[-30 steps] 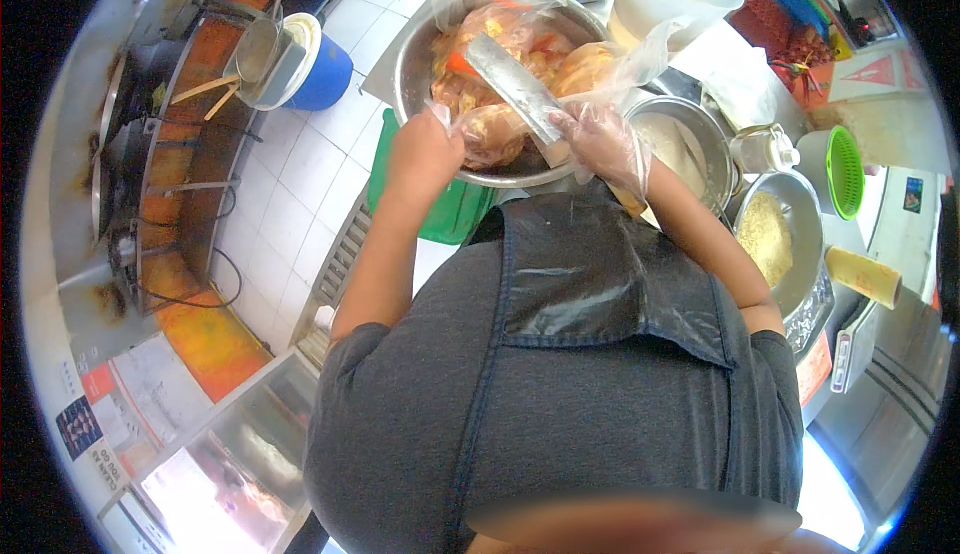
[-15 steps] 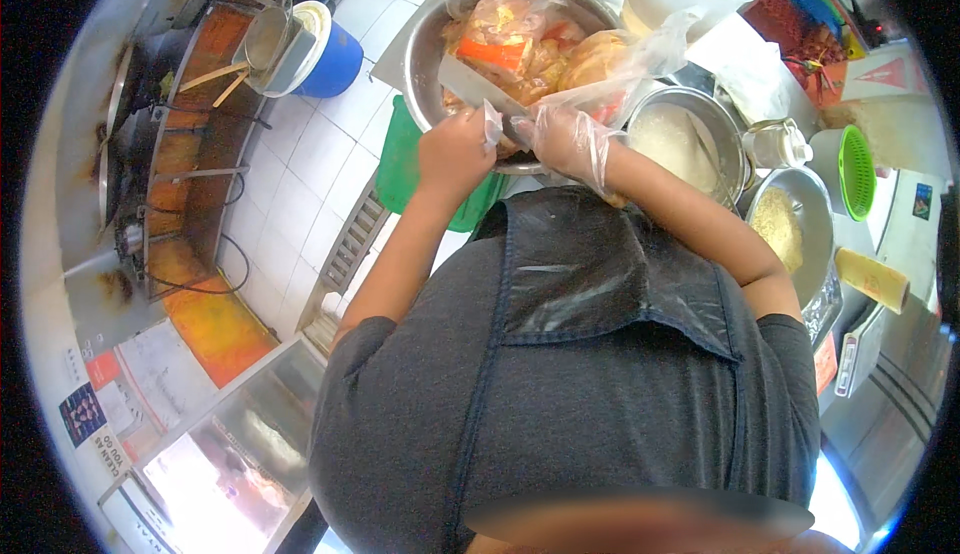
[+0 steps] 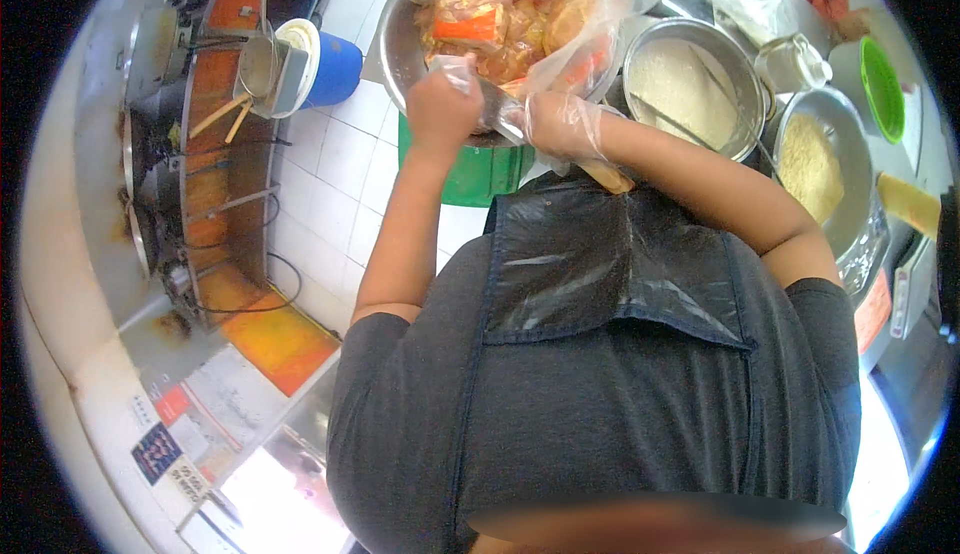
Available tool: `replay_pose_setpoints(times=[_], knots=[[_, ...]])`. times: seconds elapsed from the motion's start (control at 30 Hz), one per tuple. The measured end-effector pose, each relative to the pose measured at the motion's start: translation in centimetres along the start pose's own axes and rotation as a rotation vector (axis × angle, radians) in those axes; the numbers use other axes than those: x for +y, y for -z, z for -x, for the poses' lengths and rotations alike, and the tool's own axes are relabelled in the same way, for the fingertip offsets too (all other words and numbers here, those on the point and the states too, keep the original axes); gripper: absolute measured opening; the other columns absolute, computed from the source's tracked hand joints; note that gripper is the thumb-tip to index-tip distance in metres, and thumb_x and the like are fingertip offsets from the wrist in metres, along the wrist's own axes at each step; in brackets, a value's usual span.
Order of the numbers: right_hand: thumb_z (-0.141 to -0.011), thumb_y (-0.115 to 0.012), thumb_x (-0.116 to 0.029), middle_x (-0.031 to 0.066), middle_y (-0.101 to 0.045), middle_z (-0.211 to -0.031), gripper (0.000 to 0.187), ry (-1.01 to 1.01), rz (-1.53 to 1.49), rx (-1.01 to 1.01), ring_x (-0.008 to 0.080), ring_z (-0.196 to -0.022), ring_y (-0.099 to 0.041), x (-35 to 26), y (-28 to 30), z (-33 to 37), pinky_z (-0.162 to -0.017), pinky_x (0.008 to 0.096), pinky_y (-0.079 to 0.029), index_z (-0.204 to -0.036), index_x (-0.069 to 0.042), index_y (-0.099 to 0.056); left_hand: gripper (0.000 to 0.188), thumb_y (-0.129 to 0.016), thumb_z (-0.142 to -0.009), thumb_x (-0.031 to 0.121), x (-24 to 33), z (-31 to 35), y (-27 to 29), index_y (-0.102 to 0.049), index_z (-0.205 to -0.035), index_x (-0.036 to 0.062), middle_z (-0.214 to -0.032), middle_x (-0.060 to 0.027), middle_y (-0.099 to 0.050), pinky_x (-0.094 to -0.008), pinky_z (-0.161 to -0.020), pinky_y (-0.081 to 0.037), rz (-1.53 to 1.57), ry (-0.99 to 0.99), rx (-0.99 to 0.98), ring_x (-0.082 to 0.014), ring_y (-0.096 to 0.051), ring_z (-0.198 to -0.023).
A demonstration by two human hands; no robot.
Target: The person puts on a plastic glove, uses a knife to cut open a plastic bag containing pieces of meat, and moves the meat into a bowl. They then walk to a stove area, pick up a packet of instant noodles, tear it open by hand, and place the dried noodles into a small bowl.
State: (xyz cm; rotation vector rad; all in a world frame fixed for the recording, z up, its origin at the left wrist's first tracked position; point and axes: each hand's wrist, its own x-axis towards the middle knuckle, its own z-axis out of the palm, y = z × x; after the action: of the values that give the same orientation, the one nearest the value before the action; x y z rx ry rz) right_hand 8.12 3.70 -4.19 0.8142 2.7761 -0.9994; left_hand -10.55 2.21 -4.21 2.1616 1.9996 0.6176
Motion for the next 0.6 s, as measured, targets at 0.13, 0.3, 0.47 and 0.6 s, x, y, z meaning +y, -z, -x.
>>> replay_pose_setpoints(times=[0.13,0.3,0.47,0.6], knots=[[-0.096,-0.050,-0.018,0.0221,-0.065,-0.072,0.025,-0.056,-0.137,0.174,0.0394,-0.067,-0.066,0.5,-3.2,-0.6,-0.063,0.0497,-0.051,-0.103,0.001,-0.063,0.050,-0.062,-0.095,0.043,1.7,-0.7,0.8,-0.066,-0.069,0.0000,-0.065,-0.0194,-0.067,-0.0443,-0.055,-0.051,0.101,0.137,0.128,-0.0371,-0.067,-0.059],[-0.097,-0.050,-0.021,0.0234,-0.066,-0.077,0.028,0.013,0.070,-0.059,0.0407,-0.070,-0.066,0.6,-2.7,-2.4,-0.066,0.0497,-0.052,-0.104,0.002,-0.064,0.040,-0.063,-0.095,0.032,3.3,0.3,-0.4,-0.068,-0.072,-0.0015,-0.064,-0.0207,-0.066,-0.0444,-0.057,-0.050,0.083,0.049,-0.029,-0.0366,-0.068,-0.062],[-0.102,-0.043,-0.031,0.0222,-0.069,-0.087,0.037,-0.203,-0.454,0.187,0.0382,-0.076,-0.069,0.1,-2.7,1.1,-0.070,0.0511,-0.054,-0.105,-0.001,-0.065,0.041,-0.057,-0.101,0.029,0.9,-2.7,1.2,-0.065,-0.075,-0.0005,-0.062,-0.0042,-0.061,-0.0355,-0.054,-0.043,0.436,0.312,0.065,-0.0148,-0.055,-0.055],[-0.105,-0.039,-0.045,0.0190,-0.064,-0.077,0.050,-0.242,-0.589,0.090,0.0333,-0.074,-0.067,0.5,0.3,5.4,-0.067,0.0449,-0.052,-0.105,0.000,-0.061,0.030,-0.057,-0.101,0.031,-0.4,-3.0,1.8,-0.060,-0.093,0.0023,-0.079,-0.0035,-0.059,-0.0329,-0.061,-0.046,0.708,0.443,0.111,-0.0148,-0.057,-0.067]])
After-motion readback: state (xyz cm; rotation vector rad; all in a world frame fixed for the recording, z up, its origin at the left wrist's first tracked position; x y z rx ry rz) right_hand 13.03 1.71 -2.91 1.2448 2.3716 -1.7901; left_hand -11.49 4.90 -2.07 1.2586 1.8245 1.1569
